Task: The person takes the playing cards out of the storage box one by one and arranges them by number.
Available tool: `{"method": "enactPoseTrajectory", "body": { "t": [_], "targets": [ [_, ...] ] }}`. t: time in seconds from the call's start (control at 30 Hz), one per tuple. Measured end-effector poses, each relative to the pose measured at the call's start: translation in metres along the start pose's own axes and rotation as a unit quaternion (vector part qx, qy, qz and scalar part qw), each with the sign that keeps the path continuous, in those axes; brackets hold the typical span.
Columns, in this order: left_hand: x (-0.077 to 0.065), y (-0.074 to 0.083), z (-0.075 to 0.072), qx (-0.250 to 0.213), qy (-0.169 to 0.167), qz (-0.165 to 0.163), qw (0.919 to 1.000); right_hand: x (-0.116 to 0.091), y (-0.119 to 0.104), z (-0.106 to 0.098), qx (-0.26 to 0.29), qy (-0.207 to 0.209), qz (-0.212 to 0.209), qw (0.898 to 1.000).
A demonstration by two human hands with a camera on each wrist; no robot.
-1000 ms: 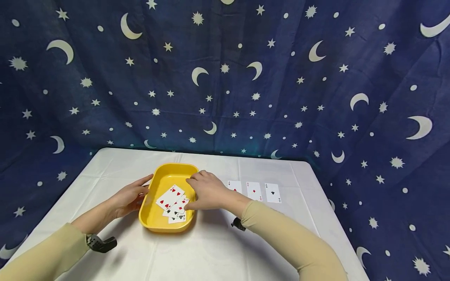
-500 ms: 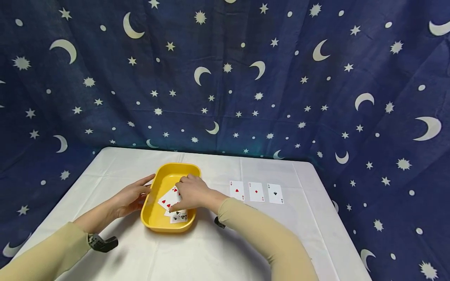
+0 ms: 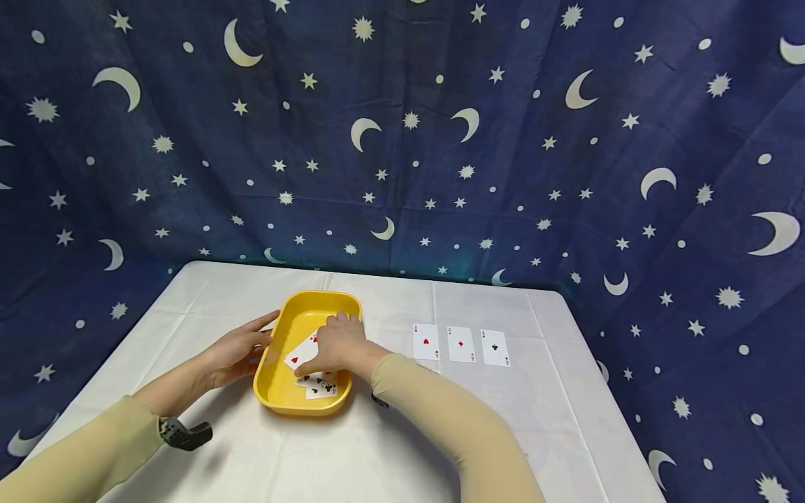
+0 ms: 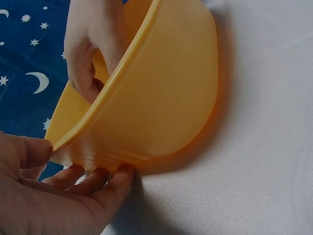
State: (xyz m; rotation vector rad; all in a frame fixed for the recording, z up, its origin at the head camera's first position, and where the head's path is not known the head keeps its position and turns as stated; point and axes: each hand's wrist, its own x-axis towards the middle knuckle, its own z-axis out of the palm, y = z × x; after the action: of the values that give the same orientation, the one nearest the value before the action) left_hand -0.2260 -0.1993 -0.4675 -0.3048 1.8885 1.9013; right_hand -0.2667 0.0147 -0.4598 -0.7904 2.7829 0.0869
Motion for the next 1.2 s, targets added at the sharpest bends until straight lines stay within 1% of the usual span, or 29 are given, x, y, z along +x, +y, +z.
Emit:
{"method": "enactPoseTrajectory", "body": {
  "t": [0.2, 0.43, 0.63, 1.03, 1.2],
  "targets": [
    [-0.0005, 0.0005, 0.0003, -0.002, -0.002, 0.001, 1.0000, 0.0033, -0.0035, 0.0059, -0.027, 0.013, 0.014, 0.999],
    [-0.0012, 0.0004, 0.0017, -0.004, 0.000, 0.003, 1.0000, 0.0029, -0.0035, 0.0089, -0.055, 0.025, 0.005, 0.998],
    [-0.0012, 0.0004, 0.0024, -0.003, 0.001, 0.003, 1.0000, 0.0009, -0.0026, 0.0070, -0.059, 0.020, -0.006, 0.998],
    [-0.0018, 0.0002, 0.0029, -0.001, 0.001, 0.003, 1.0000, -0.0006, -0.0005, 0.0045, -0.047, 0.017, -0.024, 0.998],
    [-0.0008, -0.0002, 0.0021, 0.002, 0.003, 0.003, 1.0000, -0.0005, 0.0000, 0.0054, -0.054, 0.021, -0.028, 0.998]
  ]
}}
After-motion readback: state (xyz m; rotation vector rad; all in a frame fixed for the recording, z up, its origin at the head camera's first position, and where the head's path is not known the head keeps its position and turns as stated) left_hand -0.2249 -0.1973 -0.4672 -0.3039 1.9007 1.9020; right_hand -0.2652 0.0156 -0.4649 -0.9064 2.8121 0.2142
